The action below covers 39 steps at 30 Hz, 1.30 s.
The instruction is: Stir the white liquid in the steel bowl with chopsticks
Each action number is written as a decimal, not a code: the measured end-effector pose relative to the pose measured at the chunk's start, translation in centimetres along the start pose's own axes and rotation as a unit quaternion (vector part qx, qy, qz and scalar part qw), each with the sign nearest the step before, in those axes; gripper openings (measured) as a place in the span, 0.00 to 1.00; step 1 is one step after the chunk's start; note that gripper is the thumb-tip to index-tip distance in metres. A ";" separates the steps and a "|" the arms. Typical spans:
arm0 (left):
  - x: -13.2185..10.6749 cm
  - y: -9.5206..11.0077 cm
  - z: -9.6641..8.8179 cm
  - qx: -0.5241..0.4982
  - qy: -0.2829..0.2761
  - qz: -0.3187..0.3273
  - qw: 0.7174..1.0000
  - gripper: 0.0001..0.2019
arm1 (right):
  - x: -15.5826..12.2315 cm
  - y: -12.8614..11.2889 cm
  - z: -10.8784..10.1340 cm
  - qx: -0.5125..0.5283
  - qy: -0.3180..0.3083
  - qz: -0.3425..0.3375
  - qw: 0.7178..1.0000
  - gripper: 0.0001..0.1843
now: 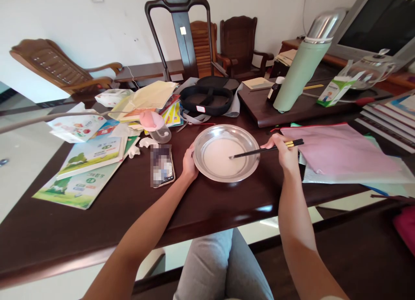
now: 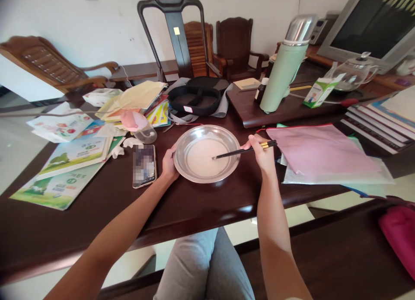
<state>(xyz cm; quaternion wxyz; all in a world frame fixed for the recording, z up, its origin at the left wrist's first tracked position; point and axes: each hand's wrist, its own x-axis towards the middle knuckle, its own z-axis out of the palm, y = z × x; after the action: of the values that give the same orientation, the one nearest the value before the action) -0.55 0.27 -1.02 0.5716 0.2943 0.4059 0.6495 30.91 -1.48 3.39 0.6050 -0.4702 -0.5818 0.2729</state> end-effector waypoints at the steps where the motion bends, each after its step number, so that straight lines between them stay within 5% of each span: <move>1: 0.0 0.0 0.0 -0.002 0.000 -0.001 1.000 0.14 | -0.1 -0.1 0.1 0.009 -0.020 0.002 1.000 0.37; 6: -0.1 0.0 0.1 -0.003 0.011 -0.004 1.000 0.17 | -0.3 -0.6 1.3 -0.024 -0.125 -0.002 0.992 0.33; 13: 0.0 -0.1 -0.2 -0.003 0.004 -0.008 1.000 0.20 | 0.1 0.0 0.1 -0.005 0.003 -0.002 1.000 0.36; 20: -0.1 0.0 0.1 -0.003 0.003 -0.001 1.000 0.19 | -0.4 -0.7 1.5 -0.019 -0.134 0.002 0.991 0.33; 27: 0.1 0.0 -0.1 -0.001 0.001 -0.003 1.000 0.15 | 0.1 0.0 0.2 -0.008 -0.003 0.008 1.000 0.37; 33: 0.0 0.1 0.0 -0.006 0.004 -0.007 1.000 0.18 | -0.4 -0.9 1.3 -0.006 -0.141 0.011 0.990 0.34; 39: -0.1 0.3 0.1 0.000 0.004 -0.005 1.000 0.17 | 0.0 -0.2 0.7 -0.010 -0.017 0.006 1.000 0.35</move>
<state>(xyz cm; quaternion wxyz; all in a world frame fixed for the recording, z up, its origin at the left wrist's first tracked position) -0.55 0.16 -0.72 0.5734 0.2895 0.4098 0.6477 30.23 -1.37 3.48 0.5883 -0.4749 -0.5924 0.2783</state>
